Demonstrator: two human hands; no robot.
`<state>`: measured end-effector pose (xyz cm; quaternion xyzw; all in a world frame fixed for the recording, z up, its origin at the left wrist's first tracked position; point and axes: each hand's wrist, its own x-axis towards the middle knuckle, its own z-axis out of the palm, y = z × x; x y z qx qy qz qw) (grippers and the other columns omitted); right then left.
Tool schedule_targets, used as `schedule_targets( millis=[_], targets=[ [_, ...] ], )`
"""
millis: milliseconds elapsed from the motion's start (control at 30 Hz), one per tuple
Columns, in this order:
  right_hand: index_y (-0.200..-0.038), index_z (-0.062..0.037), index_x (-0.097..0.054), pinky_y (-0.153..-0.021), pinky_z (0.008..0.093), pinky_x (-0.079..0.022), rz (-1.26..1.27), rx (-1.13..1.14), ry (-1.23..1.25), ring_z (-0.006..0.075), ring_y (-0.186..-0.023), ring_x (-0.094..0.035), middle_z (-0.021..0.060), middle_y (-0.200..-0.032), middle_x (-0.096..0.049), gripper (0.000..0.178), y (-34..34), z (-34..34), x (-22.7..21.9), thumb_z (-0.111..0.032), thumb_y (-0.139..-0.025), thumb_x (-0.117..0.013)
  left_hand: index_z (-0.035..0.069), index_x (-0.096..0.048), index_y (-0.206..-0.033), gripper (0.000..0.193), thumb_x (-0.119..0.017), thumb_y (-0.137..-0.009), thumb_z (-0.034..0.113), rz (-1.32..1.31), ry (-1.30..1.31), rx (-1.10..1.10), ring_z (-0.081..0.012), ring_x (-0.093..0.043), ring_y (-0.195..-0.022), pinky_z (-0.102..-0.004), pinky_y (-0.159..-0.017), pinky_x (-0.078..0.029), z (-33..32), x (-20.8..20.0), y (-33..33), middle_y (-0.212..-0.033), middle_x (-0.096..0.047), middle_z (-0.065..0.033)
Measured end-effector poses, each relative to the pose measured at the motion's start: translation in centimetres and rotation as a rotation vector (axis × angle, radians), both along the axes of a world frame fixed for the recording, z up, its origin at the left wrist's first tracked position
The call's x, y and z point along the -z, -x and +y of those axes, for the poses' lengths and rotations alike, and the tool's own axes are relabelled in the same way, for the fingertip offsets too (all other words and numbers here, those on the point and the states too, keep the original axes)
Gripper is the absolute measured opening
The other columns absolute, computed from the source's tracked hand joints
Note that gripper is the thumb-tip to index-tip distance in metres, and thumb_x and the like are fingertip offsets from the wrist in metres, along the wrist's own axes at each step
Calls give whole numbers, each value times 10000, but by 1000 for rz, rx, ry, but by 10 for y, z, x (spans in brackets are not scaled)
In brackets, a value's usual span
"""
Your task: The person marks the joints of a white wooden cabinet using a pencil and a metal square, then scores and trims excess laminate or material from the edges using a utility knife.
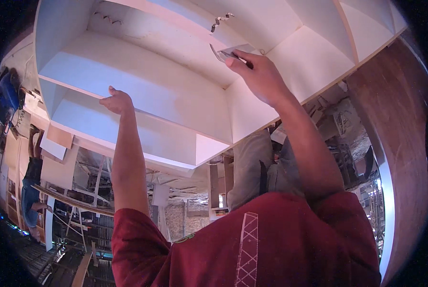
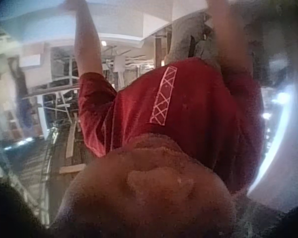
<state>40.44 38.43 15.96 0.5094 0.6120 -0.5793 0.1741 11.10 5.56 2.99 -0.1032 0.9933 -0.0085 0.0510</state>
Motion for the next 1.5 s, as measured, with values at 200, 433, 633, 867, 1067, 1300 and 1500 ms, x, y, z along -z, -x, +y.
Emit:
schedule_targets(
  millis=[200,433,633,867,1067,1300,1500],
  targets=[
    [-1185,-52,-714,-764,392,-521,-111,27,133,299,-783,-676,169,-888,-721,559,1,4,7,-540,-931,-617,-97,-396,-1184,516,-609,-1012,341,-42,-28,-21,-485,-666,-949,-552,-809,-539,2,-3,-4,-1049,-613,-318],
    [-1224,-105,-714,-796,404,-520,37,35,78,285,-812,-682,163,-892,-725,528,-7,-6,19,-536,-939,-606,-99,-405,-1171,509,-612,-1009,337,-9,-18,-1,-483,-667,-959,-550,-792,-549,-5,-1,2,-1051,-612,-322],
    [-1229,-113,-717,-830,401,-523,39,33,126,299,-871,-706,168,-909,-728,531,17,8,33,-543,-938,-605,-100,-410,-1174,517,-618,-1004,342,-34,-4,-15,-489,-669,-958,-559,-791,-548,10,-1,-5,-1039,-617,-323],
    [-1126,-76,-737,-800,429,-522,60,55,80,326,-822,-691,172,-868,-720,497,1,-5,3,-517,-948,-592,-97,-398,-1180,531,-622,-1005,352,-6,19,-38,-487,-679,-908,-548,-760,-553,-4,-3,3,-1005,-637,-307],
    [-1058,-42,-740,-803,430,-526,-28,37,136,324,-850,-706,189,-881,-725,543,40,5,16,-546,-935,-580,-101,-395,-1175,518,-611,-1010,340,-40,-10,-48,-484,-674,-938,-543,-772,-559,14,-8,-7,-1019,-631,-310],
    [-1282,-46,-689,-769,343,-476,-139,24,168,165,-767,-574,53,-817,-662,553,65,10,30,-494,-970,-607,-109,-405,-1170,485,-607,-1012,303,-34,-79,-65,-488,-663,-979,-551,-795,-555,17,-12,-10,-1053,-612,-329],
    [-988,-26,-757,-817,464,-529,57,129,5,367,-872,-719,199,-869,-735,532,67,-4,15,-524,-951,-575,-116,-409,-1177,486,-614,-1010,292,-11,-50,21,-489,-664,-972,-554,-787,-552,16,-15,-9,-1055,-616,-330]
  ],
)
